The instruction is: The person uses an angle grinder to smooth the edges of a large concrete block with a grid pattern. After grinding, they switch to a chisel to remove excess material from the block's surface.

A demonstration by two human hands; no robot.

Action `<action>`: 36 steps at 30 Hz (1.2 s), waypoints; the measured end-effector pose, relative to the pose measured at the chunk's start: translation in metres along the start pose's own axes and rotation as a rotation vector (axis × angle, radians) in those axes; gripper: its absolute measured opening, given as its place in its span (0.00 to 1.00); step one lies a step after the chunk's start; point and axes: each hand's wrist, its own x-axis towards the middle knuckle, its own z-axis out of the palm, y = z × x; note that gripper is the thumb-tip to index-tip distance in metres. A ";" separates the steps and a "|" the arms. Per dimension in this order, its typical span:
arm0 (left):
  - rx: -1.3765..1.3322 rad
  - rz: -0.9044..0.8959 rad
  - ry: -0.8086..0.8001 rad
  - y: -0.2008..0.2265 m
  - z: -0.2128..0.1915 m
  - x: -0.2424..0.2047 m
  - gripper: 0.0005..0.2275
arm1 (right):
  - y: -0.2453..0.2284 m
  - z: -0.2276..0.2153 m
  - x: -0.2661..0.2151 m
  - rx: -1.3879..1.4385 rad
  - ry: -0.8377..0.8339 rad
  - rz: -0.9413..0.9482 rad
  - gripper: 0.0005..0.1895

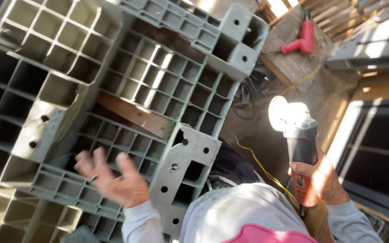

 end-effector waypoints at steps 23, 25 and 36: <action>0.163 0.069 -1.585 0.204 0.456 -0.159 0.21 | 0.089 -0.142 0.415 0.772 -0.087 -0.009 0.16; 0.086 0.171 -1.575 0.212 0.519 -0.165 0.21 | 0.097 -0.160 0.498 0.683 0.025 0.199 0.15; -0.070 -0.166 -1.404 0.290 0.727 -0.171 0.23 | 0.176 -0.239 0.717 0.537 0.478 -0.014 0.28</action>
